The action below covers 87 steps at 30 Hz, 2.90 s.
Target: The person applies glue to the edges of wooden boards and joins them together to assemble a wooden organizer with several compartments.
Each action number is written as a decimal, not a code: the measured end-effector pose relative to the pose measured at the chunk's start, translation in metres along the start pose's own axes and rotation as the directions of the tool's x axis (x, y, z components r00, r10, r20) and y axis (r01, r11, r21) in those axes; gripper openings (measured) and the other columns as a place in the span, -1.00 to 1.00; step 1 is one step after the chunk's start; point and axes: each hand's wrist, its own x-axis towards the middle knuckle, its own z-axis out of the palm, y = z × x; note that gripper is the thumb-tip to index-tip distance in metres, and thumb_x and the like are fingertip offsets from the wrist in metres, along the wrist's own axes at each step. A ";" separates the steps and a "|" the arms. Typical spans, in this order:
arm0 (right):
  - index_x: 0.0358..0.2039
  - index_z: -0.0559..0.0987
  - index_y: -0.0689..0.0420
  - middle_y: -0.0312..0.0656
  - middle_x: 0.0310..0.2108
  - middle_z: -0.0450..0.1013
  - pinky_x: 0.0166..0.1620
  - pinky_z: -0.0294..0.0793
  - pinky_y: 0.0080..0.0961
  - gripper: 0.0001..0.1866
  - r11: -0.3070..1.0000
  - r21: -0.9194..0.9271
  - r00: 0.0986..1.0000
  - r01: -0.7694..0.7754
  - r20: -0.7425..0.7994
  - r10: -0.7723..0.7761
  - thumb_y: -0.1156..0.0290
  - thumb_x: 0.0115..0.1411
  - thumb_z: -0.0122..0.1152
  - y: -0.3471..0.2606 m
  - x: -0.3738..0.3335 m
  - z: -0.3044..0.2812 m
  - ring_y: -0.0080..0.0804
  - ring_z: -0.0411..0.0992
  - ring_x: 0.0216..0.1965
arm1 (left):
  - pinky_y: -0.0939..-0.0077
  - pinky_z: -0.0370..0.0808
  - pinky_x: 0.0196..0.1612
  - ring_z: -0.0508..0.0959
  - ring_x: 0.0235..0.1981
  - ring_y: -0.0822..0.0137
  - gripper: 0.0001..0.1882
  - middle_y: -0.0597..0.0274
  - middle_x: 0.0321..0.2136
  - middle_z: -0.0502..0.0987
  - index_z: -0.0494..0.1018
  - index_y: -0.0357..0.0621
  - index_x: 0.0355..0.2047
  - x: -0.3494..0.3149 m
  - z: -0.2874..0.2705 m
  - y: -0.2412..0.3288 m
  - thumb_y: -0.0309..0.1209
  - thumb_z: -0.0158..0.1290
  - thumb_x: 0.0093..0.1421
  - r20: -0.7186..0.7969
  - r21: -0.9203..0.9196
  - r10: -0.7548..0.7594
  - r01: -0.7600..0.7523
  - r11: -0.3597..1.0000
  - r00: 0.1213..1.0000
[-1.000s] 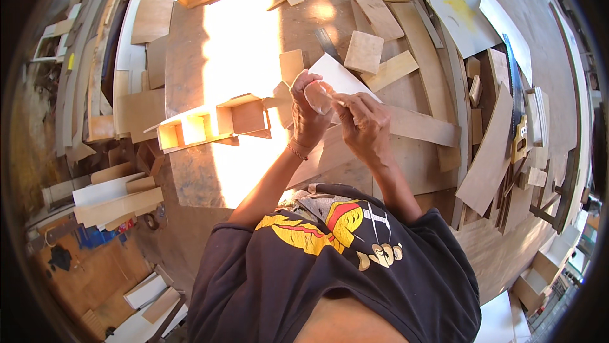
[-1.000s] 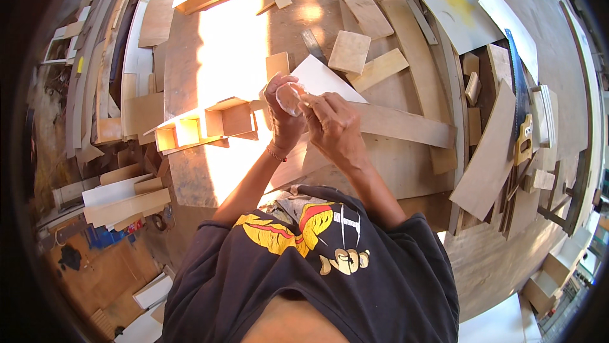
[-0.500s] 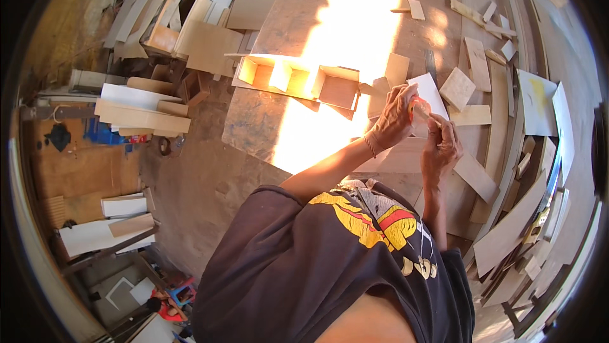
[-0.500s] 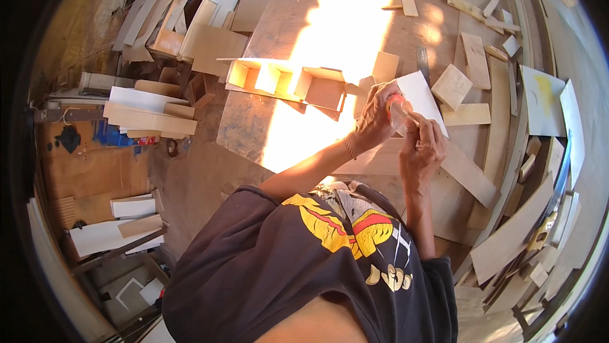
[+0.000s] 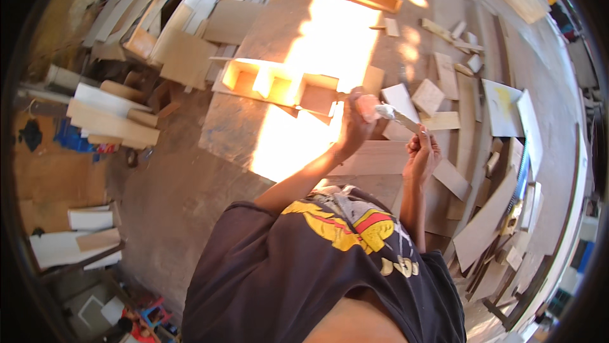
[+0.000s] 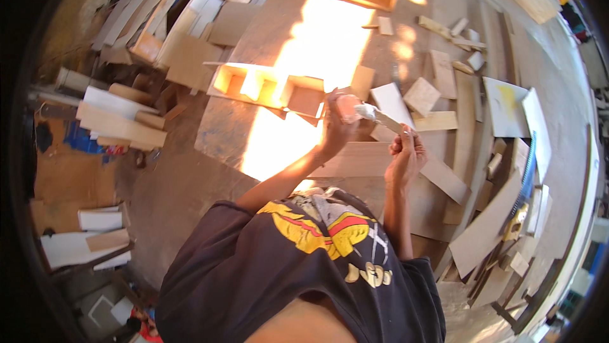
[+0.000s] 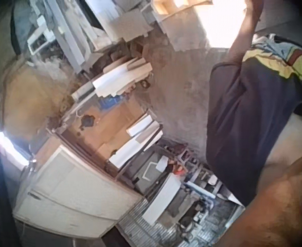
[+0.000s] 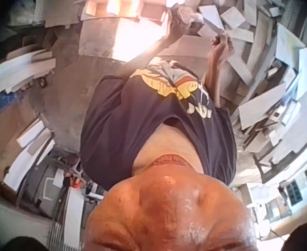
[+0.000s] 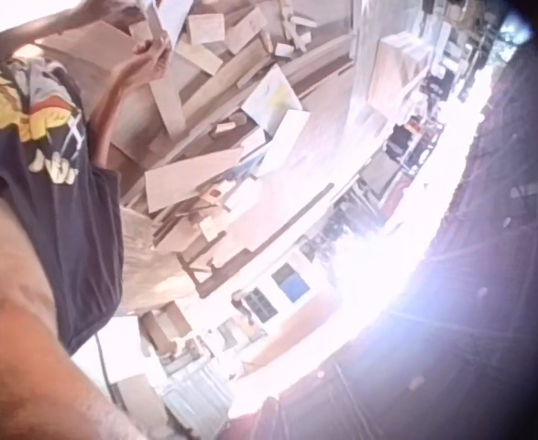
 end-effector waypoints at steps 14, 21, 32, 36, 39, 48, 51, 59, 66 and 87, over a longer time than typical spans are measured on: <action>-0.20 0.44 0.18 -0.19 -0.34 0.48 -0.46 0.33 -0.69 -0.79 0.904 0.299 0.918 -0.306 0.344 0.197 0.42 0.16 0.12 0.021 -0.010 -0.020 -0.59 0.36 -0.46 | 0.24 0.32 -0.05 0.35 -0.09 0.04 -0.49 0.01 -0.20 0.36 0.32 -0.21 -0.14 0.013 0.030 -0.033 -0.41 0.19 -0.15 0.061 0.273 -0.075 0.056 0.960 0.995; -0.19 0.44 0.17 -0.19 -0.27 0.48 -0.43 0.32 -0.70 -0.79 0.939 0.216 0.886 -0.266 0.438 0.150 0.48 0.14 0.11 0.013 -0.018 -0.002 -0.61 0.34 -0.45 | 0.22 0.29 -0.01 0.35 -0.05 0.05 -0.44 0.07 -0.14 0.38 0.28 -0.12 -0.06 0.026 0.055 -0.032 -0.46 0.16 -0.14 0.023 0.275 -0.184 0.171 0.946 0.983; -0.18 0.42 0.09 -0.27 -0.34 0.45 -0.38 0.34 -0.64 -0.78 0.953 0.163 0.884 -0.254 0.440 0.160 0.44 0.15 0.13 0.019 -0.025 0.017 -0.57 0.37 -0.41 | 0.24 0.33 -0.02 0.37 -0.09 -0.05 -0.41 -0.15 -0.18 0.37 0.17 -0.36 -0.03 0.019 0.049 -0.042 -0.51 0.10 -0.11 0.031 0.191 -0.138 0.130 0.973 0.990; -0.23 0.42 0.07 -0.24 -0.33 0.48 -0.38 0.35 -0.66 -0.81 0.960 0.148 0.916 -0.238 0.362 0.171 0.39 0.14 0.15 0.021 -0.040 0.019 -0.56 0.39 -0.42 | 0.22 0.42 -0.22 0.46 -0.25 -0.04 -0.51 -0.10 -0.32 0.42 0.23 -0.24 -0.17 0.031 0.045 -0.041 -0.41 0.19 -0.08 -0.037 0.199 -0.141 0.146 0.969 0.989; -0.25 0.42 0.05 -0.21 -0.33 0.49 -0.38 0.36 -0.64 -0.84 0.966 0.153 0.926 -0.210 0.349 0.146 0.39 0.15 0.14 0.020 -0.045 0.007 -0.55 0.43 -0.38 | 0.19 0.42 -0.26 0.46 -0.28 -0.06 -0.55 -0.11 -0.34 0.42 0.24 -0.25 -0.21 0.058 0.046 -0.042 -0.37 0.18 -0.06 -0.089 0.194 -0.141 0.156 0.968 0.986; -0.20 0.42 0.12 -0.13 -0.35 0.51 -0.34 0.43 -0.62 -0.80 0.978 -0.010 0.948 -0.208 0.245 0.204 0.35 0.18 0.07 0.019 -0.071 0.013 -0.48 0.48 -0.33 | 0.21 0.46 -0.25 0.47 -0.29 -0.04 -0.45 -0.09 -0.23 0.38 0.21 -0.33 -0.19 0.160 -0.003 -0.118 -0.25 0.20 -0.05 -0.109 0.528 -0.232 0.254 0.811 0.967; -0.23 0.38 0.10 -0.09 -0.24 0.49 -0.27 0.43 -0.55 -0.83 0.969 -0.039 0.939 -0.243 0.240 0.245 0.32 0.23 -0.01 0.034 -0.055 0.023 -0.42 0.47 -0.23 | 0.31 0.51 -0.29 0.52 -0.31 0.01 -0.52 -0.07 -0.24 0.45 0.32 -0.34 -0.29 0.162 0.005 -0.101 -0.23 0.23 -0.08 -0.028 0.220 -0.556 0.548 0.807 0.830; -0.22 0.33 0.16 0.00 -0.12 0.42 -0.06 0.35 -0.40 -0.84 0.922 -0.125 0.885 -0.366 0.260 0.387 0.36 0.28 -0.13 0.119 -0.023 0.089 -0.28 0.41 -0.09 | 0.42 0.52 -0.39 0.59 -0.39 0.17 -0.68 -0.09 -0.42 0.55 0.50 -0.34 -0.49 0.211 -0.085 -0.109 -0.32 0.25 -0.19 0.059 0.775 -0.479 0.262 0.575 0.876; -0.19 0.34 0.17 -0.17 -0.13 0.42 0.10 0.21 -0.34 -0.82 0.981 -0.122 0.988 -0.148 0.021 0.152 0.40 0.29 -0.21 0.142 0.024 0.082 -0.41 0.36 -0.04 | 0.46 0.45 -0.19 0.55 -0.26 0.28 -0.66 0.07 -0.32 0.55 0.48 -0.28 -0.21 0.197 -0.240 -0.011 -0.31 0.12 0.06 -0.057 0.420 -0.102 0.117 0.900 0.993; -0.28 0.41 0.36 -0.09 -0.28 0.43 -0.04 0.28 -0.51 -0.78 0.933 -0.312 0.982 0.178 -0.001 -0.188 0.48 0.19 -0.14 0.213 0.032 0.104 -0.41 0.37 -0.21 | 0.60 0.39 -0.19 0.51 -0.28 0.44 -0.71 0.17 -0.27 0.55 0.47 -0.33 -0.13 0.084 -0.385 -0.171 -0.46 0.04 0.14 -0.207 -0.226 -0.561 0.519 0.825 0.801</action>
